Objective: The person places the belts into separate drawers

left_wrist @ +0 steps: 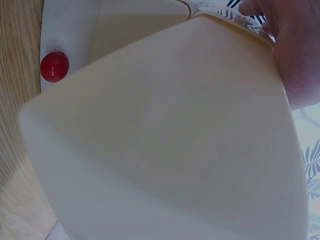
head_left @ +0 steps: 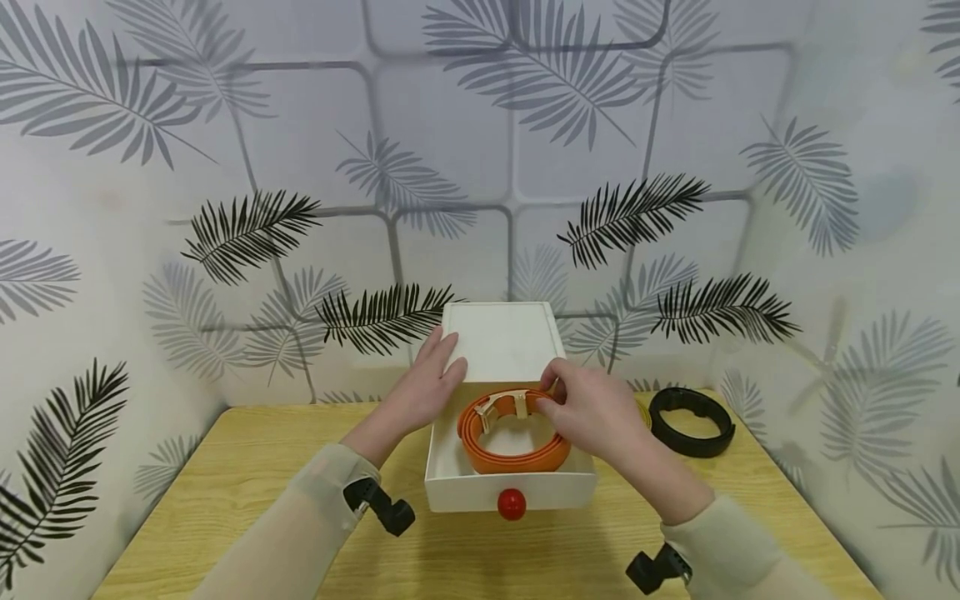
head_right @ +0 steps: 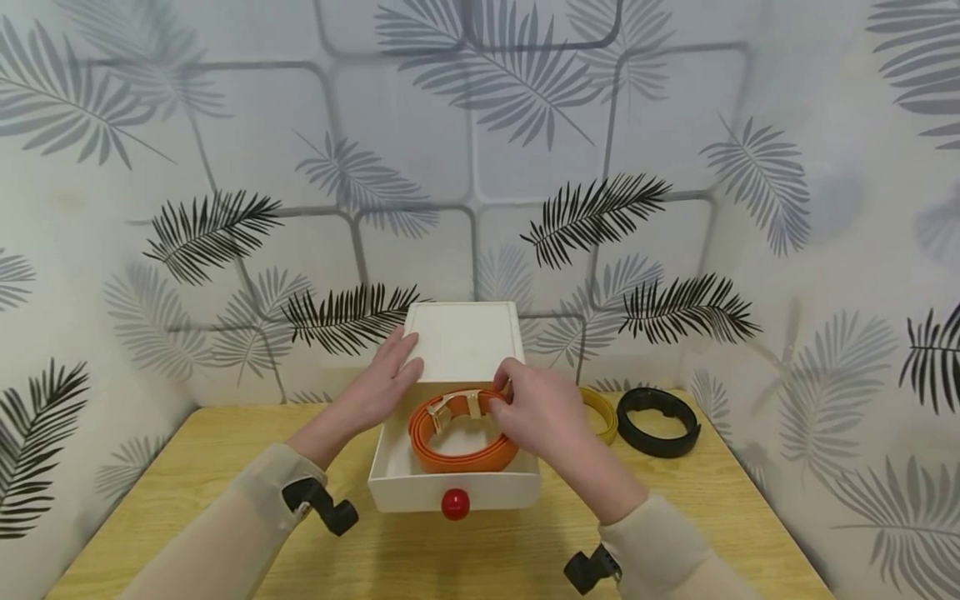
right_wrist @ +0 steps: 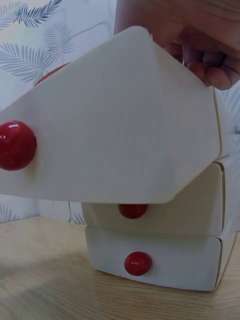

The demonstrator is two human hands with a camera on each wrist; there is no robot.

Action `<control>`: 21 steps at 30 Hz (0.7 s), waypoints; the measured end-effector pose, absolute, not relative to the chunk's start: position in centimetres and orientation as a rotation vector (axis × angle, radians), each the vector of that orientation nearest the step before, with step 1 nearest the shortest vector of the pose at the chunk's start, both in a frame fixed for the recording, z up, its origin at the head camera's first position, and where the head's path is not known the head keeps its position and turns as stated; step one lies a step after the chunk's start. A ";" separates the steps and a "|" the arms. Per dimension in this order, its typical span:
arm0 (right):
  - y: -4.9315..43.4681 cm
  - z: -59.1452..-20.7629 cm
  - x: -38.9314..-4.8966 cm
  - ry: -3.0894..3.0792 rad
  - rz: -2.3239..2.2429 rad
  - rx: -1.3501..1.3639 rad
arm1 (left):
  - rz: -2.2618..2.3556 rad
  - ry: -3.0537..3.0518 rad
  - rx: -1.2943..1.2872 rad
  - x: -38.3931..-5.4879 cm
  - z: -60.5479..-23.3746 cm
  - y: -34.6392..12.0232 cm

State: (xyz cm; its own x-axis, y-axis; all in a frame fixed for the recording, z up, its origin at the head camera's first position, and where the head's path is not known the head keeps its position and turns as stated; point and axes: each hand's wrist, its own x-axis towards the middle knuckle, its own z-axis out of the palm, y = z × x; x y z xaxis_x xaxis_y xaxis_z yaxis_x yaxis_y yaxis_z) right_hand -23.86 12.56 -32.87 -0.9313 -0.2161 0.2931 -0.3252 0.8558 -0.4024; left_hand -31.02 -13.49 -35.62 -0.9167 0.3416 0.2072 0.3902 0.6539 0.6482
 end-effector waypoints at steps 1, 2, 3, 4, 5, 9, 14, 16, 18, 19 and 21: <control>12.5 -32.9 -23.8 -2.790 0.655 0.410 | -1.123 -2.795 -0.620 -31.0 -35.6 -13.5; 12.4 -33.0 -23.8 -2.785 0.643 0.406 | -1.124 -2.794 -0.619 -31.0 -35.7 -13.5; 12.4 -33.0 -23.8 -2.781 0.632 0.402 | -1.124 -2.793 -0.620 -31.0 -35.7 -13.5; 12.3 -33.1 -23.8 -2.776 0.623 0.399 | -1.125 -2.792 -0.622 -31.0 -35.7 -13.5; 12.3 -33.2 -23.8 -2.770 0.612 0.395 | -1.125 -2.791 -0.623 -31.1 -35.7 -13.5; 12.2 -33.4 -23.8 -2.750 0.582 0.393 | -1.131 -2.792 -0.626 -31.1 -35.7 -13.6; 12.0 -33.9 -23.8 -2.727 0.566 0.397 | -1.138 -2.792 -0.619 -31.1 -35.7 -13.5; 12.0 -34.1 -23.8 -2.722 0.564 0.388 | -1.132 -2.794 -0.614 -31.1 -35.7 -13.5; 11.9 -34.2 -23.9 -2.716 0.555 0.375 | -1.129 -2.796 -0.610 -31.1 -35.7 -13.4; 11.9 -34.2 -23.9 -2.713 0.550 0.369 | -1.125 -2.798 -0.608 -31.1 -35.7 -13.4; 11.8 -34.3 -23.9 -2.707 0.537 0.358 | -1.122 -2.801 -0.603 -31.1 -35.7 -13.4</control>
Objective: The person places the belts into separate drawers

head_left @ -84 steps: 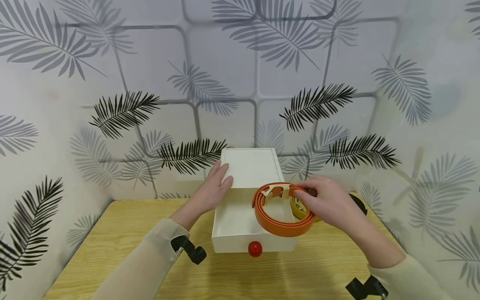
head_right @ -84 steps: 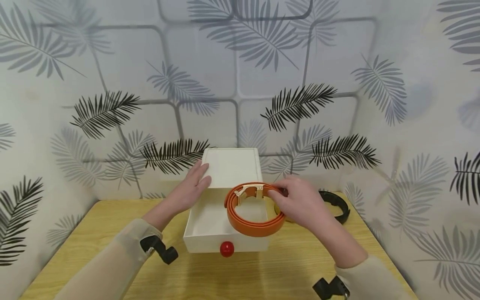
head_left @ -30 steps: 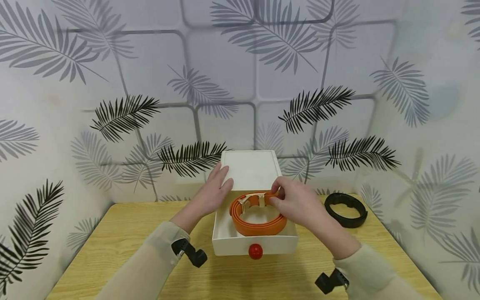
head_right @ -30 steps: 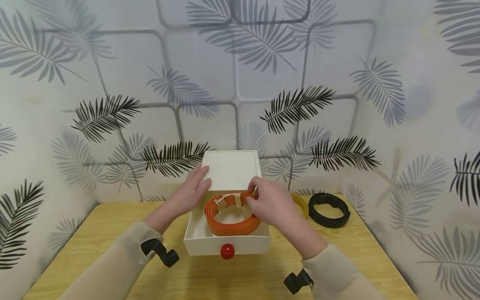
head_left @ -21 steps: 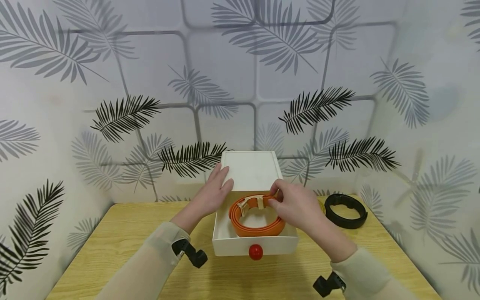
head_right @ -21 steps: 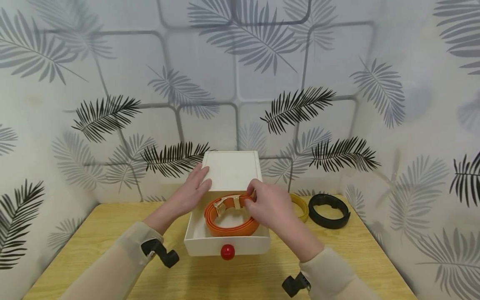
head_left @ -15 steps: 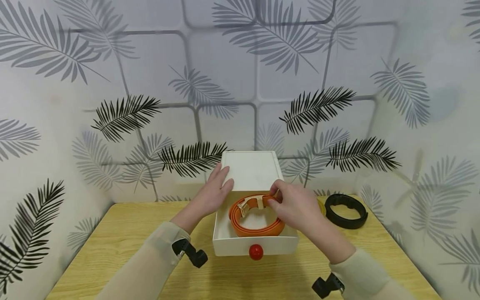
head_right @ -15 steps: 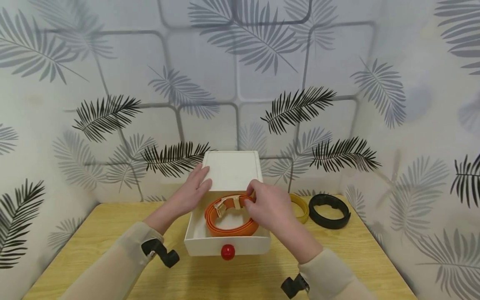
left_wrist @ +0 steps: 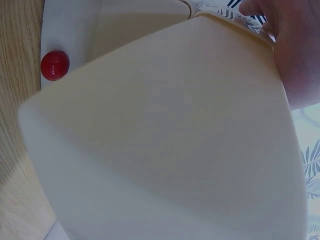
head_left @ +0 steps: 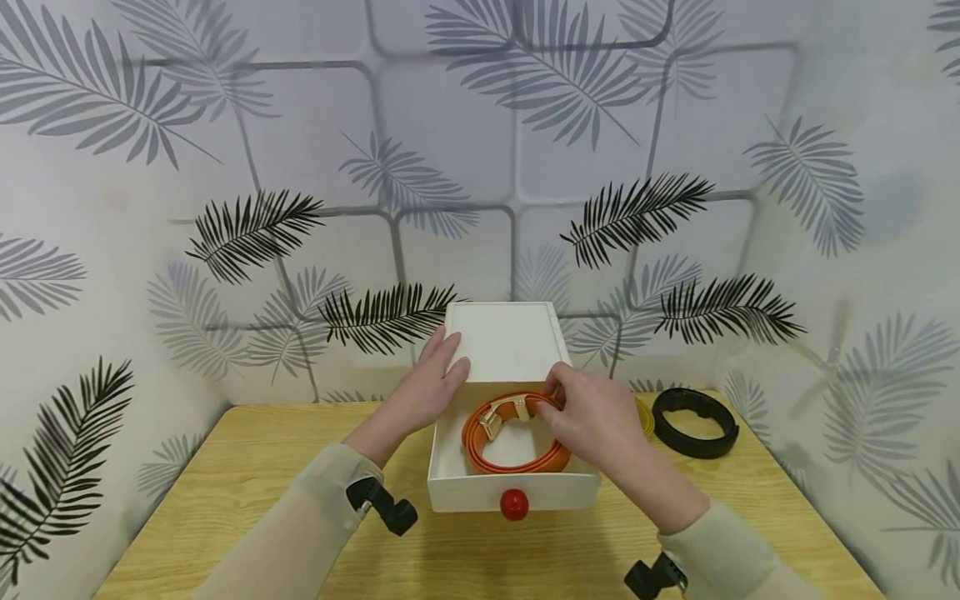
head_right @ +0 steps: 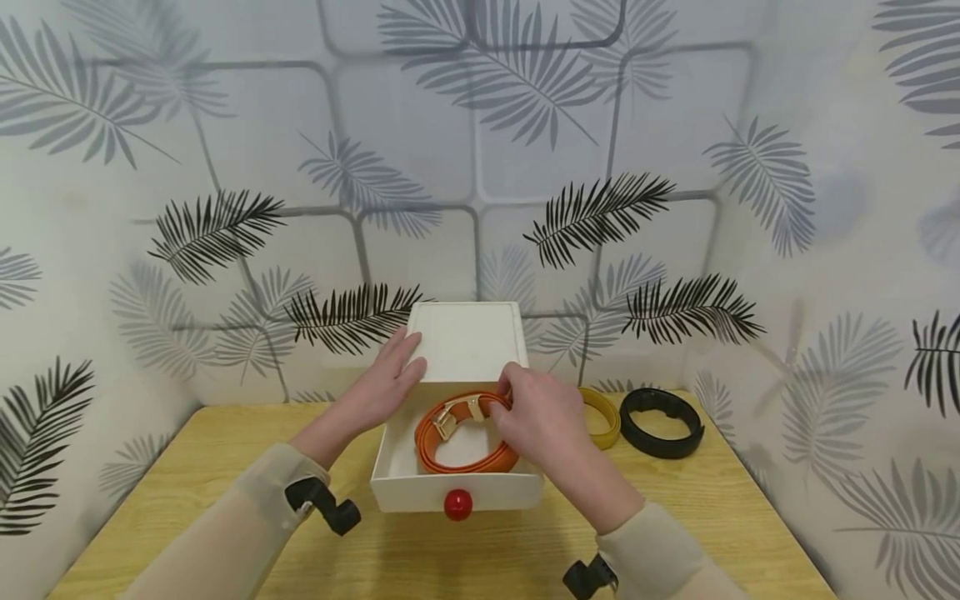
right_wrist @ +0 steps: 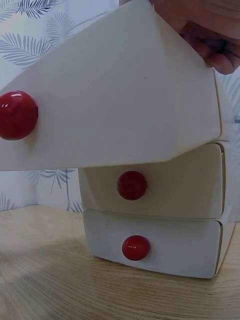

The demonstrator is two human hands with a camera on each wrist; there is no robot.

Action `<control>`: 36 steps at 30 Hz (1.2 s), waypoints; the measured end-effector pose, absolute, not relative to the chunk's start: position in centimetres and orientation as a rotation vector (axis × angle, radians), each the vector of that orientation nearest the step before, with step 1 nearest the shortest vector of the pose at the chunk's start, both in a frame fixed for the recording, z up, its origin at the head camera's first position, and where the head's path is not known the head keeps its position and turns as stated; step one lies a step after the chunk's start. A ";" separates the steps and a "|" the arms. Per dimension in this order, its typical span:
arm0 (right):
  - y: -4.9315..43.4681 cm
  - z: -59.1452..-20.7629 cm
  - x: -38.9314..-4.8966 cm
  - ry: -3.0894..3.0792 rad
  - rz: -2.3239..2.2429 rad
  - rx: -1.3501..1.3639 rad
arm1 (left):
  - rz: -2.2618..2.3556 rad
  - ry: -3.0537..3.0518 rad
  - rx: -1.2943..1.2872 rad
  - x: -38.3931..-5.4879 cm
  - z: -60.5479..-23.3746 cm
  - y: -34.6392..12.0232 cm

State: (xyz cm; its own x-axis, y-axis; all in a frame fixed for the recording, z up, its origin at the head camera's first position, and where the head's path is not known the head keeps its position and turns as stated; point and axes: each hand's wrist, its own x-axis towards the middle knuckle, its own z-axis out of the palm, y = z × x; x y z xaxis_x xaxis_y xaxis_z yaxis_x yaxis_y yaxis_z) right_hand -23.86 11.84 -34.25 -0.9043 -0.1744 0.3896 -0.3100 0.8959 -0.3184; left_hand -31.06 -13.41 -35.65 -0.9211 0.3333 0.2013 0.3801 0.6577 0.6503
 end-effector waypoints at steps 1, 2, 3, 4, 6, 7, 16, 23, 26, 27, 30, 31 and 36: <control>11.8 -34.3 -23.8 -2.705 0.529 0.354 | -1.122 -2.801 -0.603 -31.0 -35.6 -13.4; 11.8 -34.3 -23.8 -2.704 0.521 0.350 | -1.124 -2.802 -0.601 -31.0 -35.6 -13.4; 11.8 -34.3 -23.8 -2.704 0.514 0.346 | -1.126 -2.804 -0.599 -31.0 -35.6 -13.4; 11.7 -34.4 -23.8 -2.706 0.505 0.341 | -1.125 -2.803 -0.599 -31.0 -35.6 -13.4; 11.7 -34.4 -23.8 -2.711 0.489 0.331 | -1.128 -2.801 -0.600 -31.0 -35.6 -13.4; 11.7 -34.4 -23.7 -2.714 0.483 0.326 | -1.128 -2.800 -0.602 -31.0 -35.6 -13.3; 11.9 -34.5 -23.7 -2.725 0.496 0.310 | -1.111 -2.810 -0.604 -31.0 -35.5 -13.3; 11.8 -34.5 -23.7 -2.721 0.484 0.295 | -1.118 -2.803 -0.599 -30.9 -35.6 -13.3; 11.7 -34.5 -23.7 -2.717 0.454 0.275 | -1.118 -2.802 -0.599 -30.9 -35.5 -13.3; 11.7 -34.5 -23.7 -2.715 0.441 0.268 | -1.120 -2.799 -0.601 -30.9 -35.6 -13.3; 11.8 -34.5 -23.7 -2.712 0.415 0.250 | -1.120 -2.800 -0.600 -31.0 -35.6 -13.3; 11.8 -34.5 -23.7 -2.712 0.410 0.247 | -1.122 -2.799 -0.600 -31.0 -35.6 -13.3; 11.9 -34.5 -23.6 -2.700 0.435 0.244 | -1.137 -2.793 -0.599 -31.0 -35.6 -13.3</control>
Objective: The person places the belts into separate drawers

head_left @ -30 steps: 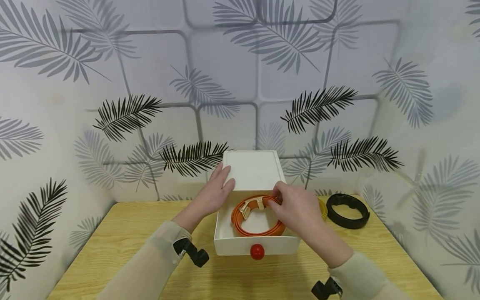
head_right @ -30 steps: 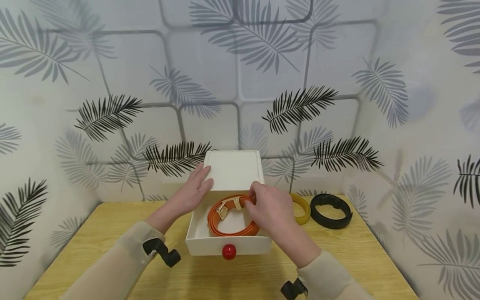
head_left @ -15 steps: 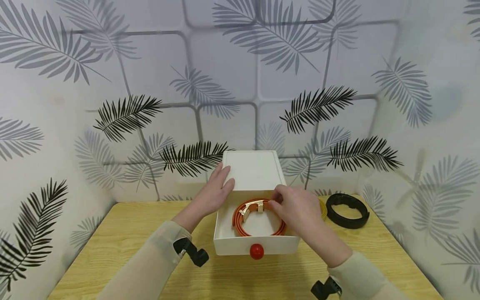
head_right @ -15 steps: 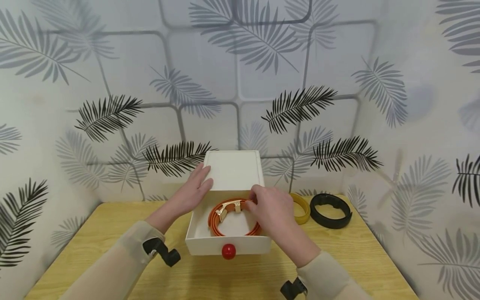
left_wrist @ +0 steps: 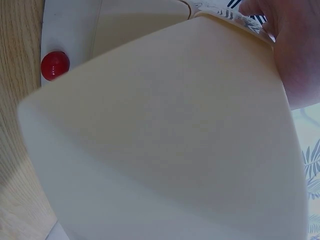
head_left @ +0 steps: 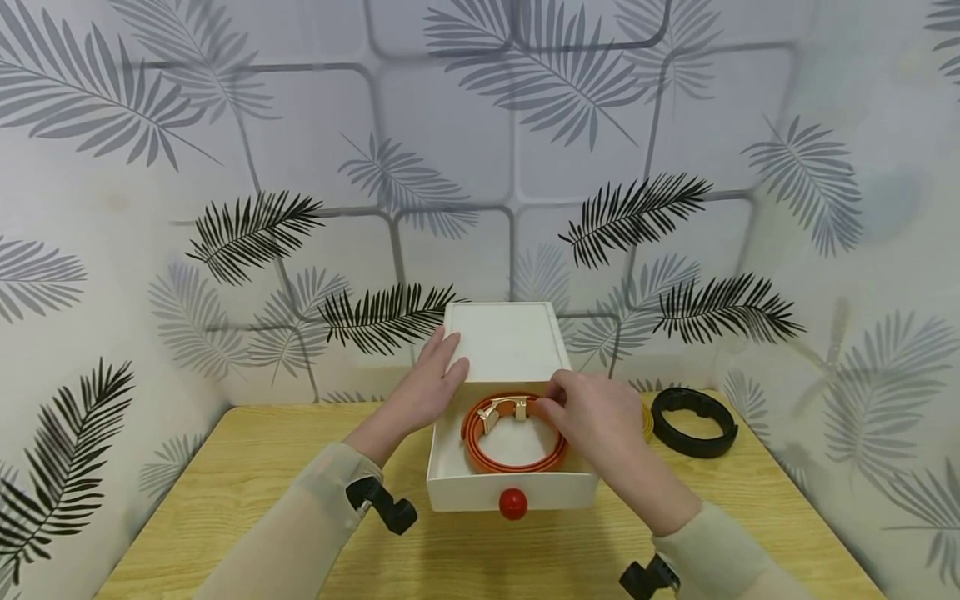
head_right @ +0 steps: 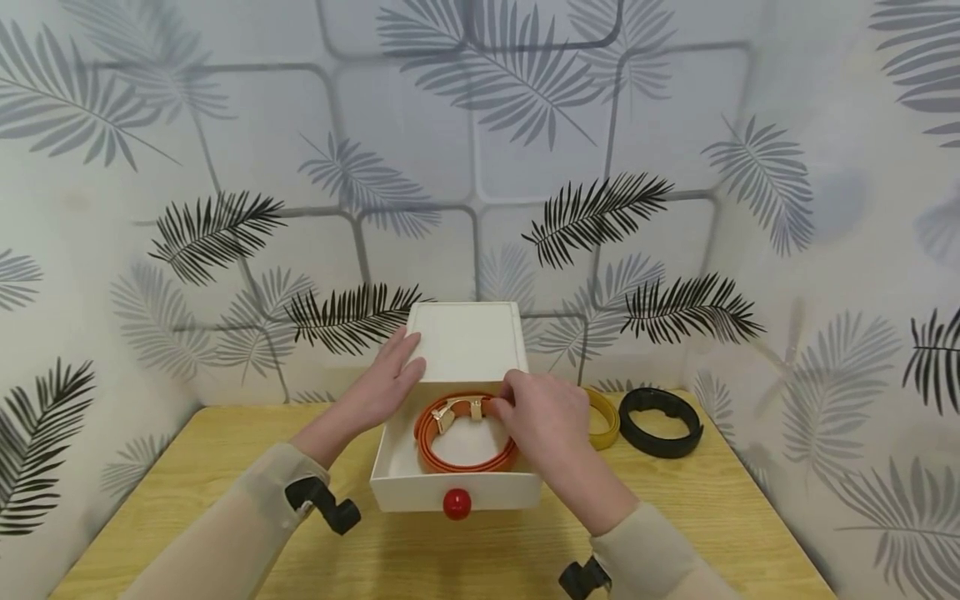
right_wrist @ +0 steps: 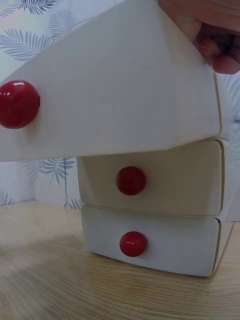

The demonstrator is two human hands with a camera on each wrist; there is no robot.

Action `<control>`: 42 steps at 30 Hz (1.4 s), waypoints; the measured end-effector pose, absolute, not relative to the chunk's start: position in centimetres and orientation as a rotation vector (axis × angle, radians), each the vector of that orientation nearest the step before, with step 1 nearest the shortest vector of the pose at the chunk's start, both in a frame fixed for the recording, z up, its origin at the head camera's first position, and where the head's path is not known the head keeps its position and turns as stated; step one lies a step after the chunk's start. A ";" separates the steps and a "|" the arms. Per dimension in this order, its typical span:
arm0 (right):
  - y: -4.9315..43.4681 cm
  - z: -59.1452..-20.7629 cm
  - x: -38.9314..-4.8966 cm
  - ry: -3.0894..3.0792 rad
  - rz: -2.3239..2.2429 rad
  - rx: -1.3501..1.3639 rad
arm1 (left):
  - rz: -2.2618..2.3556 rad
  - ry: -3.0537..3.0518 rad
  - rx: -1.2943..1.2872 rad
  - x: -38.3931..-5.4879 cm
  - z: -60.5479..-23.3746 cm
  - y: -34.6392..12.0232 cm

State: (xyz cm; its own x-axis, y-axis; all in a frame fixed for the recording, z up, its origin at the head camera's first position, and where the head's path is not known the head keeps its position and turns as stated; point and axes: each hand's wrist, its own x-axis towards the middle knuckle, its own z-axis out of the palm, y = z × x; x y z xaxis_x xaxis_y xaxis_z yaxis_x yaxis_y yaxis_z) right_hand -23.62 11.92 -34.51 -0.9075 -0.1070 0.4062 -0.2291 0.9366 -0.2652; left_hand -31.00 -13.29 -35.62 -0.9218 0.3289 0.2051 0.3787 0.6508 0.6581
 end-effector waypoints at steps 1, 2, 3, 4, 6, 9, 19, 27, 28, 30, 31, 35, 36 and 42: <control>12.0 -34.5 -23.6 -2.698 0.441 0.245 | -1.136 -2.794 -0.599 -31.0 -35.6 -13.3; 12.0 -34.5 -23.5 -2.696 0.449 0.243 | -1.132 -2.794 -0.601 -31.0 -35.6 -13.3; 12.1 -34.5 -23.4 -2.693 0.455 0.243 | -1.129 -2.795 -0.601 -31.0 -35.6 -13.3; 12.2 -34.5 -23.4 -2.691 0.461 0.244 | -1.124 -2.796 -0.602 -30.9 -35.6 -13.3; 12.3 -34.4 -23.2 -2.691 0.465 0.240 | -1.117 -2.800 -0.602 -30.9 -35.6 -13.3; 12.5 -34.4 -22.9 -2.690 0.482 0.241 | -1.117 -2.802 -0.602 -30.9 -35.6 -13.3; 13.4 -34.0 -21.2 -2.661 0.637 0.251 | -1.118 -2.807 -0.603 -30.9 -35.5 -13.3; 13.9 -33.1 -19.5 -2.626 0.770 0.249 | -1.123 -2.805 -0.604 -30.9 -35.5 -13.3; 13.9 -33.1 -19.4 -2.619 0.791 0.254 | -1.124 -2.803 -0.604 -30.9 -35.5 -13.3; 14.0 -33.0 -19.1 -2.607 0.837 0.266 | -1.124 -2.802 -0.604 -30.9 -35.5 -13.4; 14.1 -33.0 -18.9 -2.599 0.862 0.273 | -1.123 -2.802 -0.604 -30.9 -35.5 -13.4; 14.3 -33.0 -18.3 -2.573 0.954 0.305 | -1.116 -2.803 -0.605 -31.0 -35.6 -13.4; 14.4 -33.0 -18.1 -2.570 0.978 0.310 | -1.115 -2.803 -0.606 -31.0 -35.6 -13.4; 14.5 -32.8 -17.2 -2.584 1.150 0.310 | -1.115 -2.800 -0.613 -31.1 -35.7 -13.4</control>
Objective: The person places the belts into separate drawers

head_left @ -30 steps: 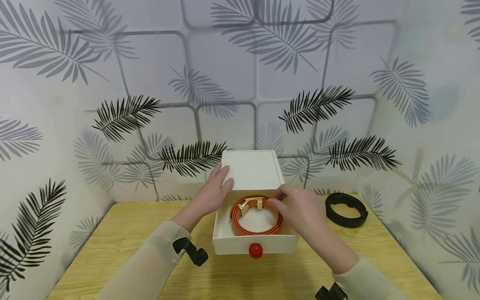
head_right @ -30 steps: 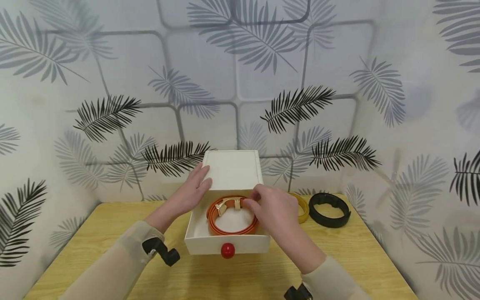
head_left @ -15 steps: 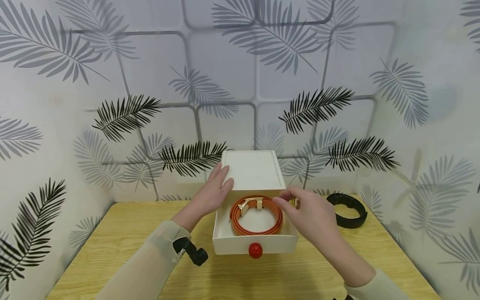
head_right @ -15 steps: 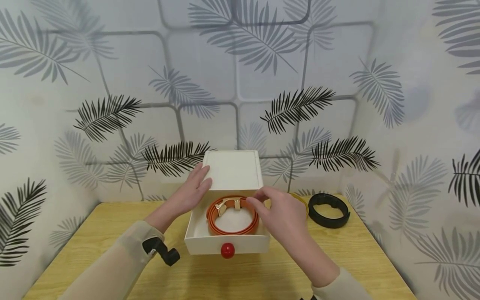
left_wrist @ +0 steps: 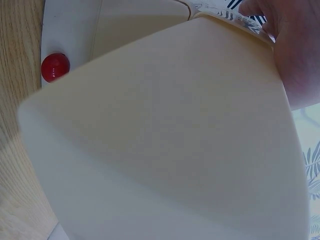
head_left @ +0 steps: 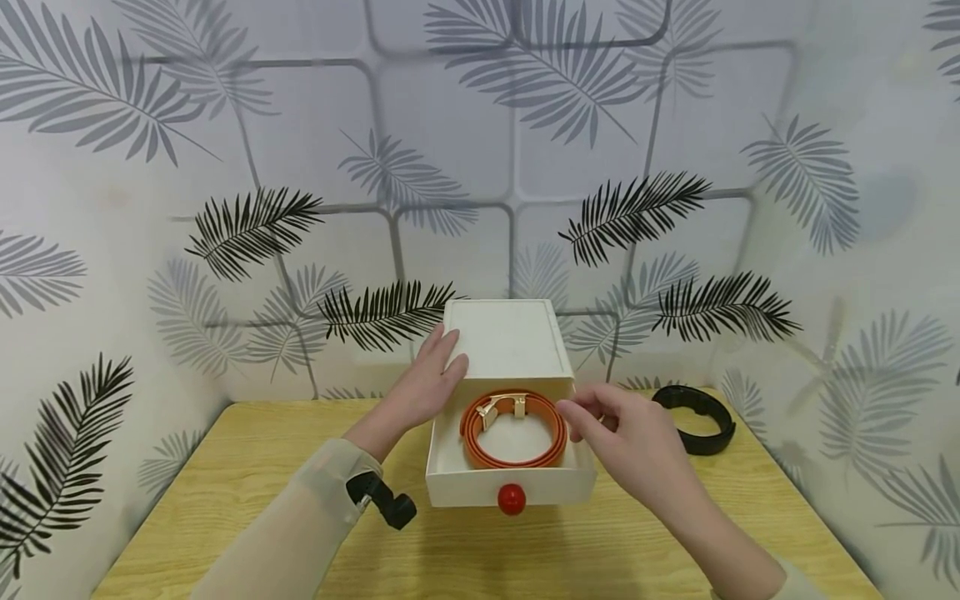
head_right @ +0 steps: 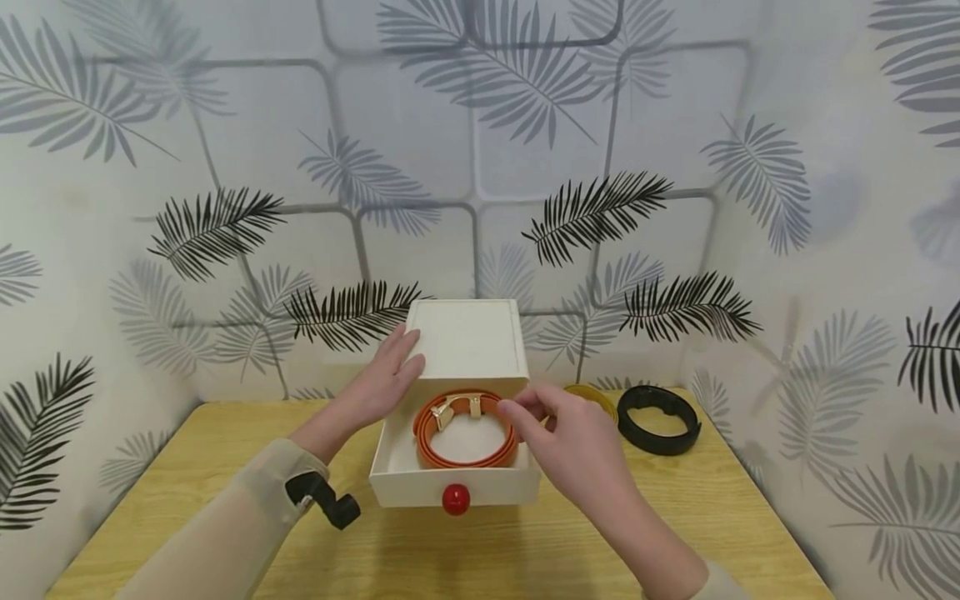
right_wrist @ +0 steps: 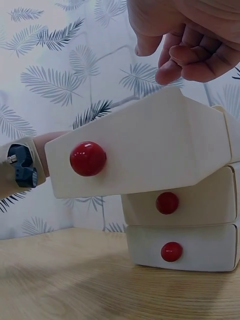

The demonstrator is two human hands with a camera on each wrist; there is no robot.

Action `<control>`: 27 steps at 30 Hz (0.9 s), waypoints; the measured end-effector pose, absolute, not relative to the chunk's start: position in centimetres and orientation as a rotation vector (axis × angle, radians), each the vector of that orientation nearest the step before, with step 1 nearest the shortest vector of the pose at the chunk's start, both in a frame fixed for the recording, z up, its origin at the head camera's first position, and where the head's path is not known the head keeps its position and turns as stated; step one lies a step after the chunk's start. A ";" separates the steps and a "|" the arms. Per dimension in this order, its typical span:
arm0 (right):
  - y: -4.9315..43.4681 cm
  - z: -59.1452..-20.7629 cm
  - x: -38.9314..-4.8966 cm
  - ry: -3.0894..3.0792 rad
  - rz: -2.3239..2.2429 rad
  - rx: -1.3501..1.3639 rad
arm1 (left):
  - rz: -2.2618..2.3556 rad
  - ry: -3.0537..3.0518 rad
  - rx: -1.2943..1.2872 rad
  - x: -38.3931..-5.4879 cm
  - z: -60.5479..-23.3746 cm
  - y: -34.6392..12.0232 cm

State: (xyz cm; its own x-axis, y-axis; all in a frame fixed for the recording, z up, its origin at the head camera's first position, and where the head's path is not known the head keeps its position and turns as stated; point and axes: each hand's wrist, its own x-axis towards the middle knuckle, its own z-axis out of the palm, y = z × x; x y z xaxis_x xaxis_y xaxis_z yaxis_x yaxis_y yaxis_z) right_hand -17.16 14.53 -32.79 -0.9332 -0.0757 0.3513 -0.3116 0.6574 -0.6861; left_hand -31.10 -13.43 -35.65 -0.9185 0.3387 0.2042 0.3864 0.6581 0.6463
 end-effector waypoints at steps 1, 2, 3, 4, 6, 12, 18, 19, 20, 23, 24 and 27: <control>14.6 -32.7 -17.0 -2.591 1.174 0.305 | -1.117 -2.799 -0.613 -31.1 -35.6 -13.4; 14.6 -32.6 -16.8 -2.600 1.190 0.298 | -1.116 -2.800 -0.613 -31.1 -35.6 -13.4; 14.6 -32.6 -16.6 -2.612 1.207 0.290 | -1.112 -2.802 -0.611 -31.1 -35.6 -13.4; 14.6 -32.5 -16.4 -2.623 1.219 0.284 | -1.113 -2.802 -0.610 -31.1 -35.6 -13.4; 14.6 -32.3 -16.1 -2.642 1.237 0.274 | -1.115 -2.802 -0.609 -31.1 -35.6 -13.4; 14.6 -32.3 -15.6 -2.668 1.302 0.254 | -1.120 -2.807 -0.608 -31.0 -35.6 -13.4; 14.7 -32.3 -15.3 -2.688 1.351 0.242 | -1.122 -2.805 -0.609 -31.1 -35.6 -13.4; 14.7 -32.3 -15.3 -2.690 1.354 0.243 | -1.125 -2.804 -0.609 -31.1 -35.6 -13.4; 14.7 -32.3 -15.2 -2.692 1.361 0.243 | -1.127 -2.803 -0.610 -31.1 -35.6 -13.4; 14.6 -32.3 -15.1 -2.704 1.373 0.240 | -1.132 -2.804 -0.607 -31.0 -35.5 -13.4; 14.6 -32.3 -15.0 -2.710 1.376 0.233 | -1.133 -2.804 -0.606 -31.0 -35.5 -13.4; 14.6 -32.4 -15.0 -2.723 1.391 0.210 | -1.133 -2.808 -0.601 -31.0 -35.5 -13.4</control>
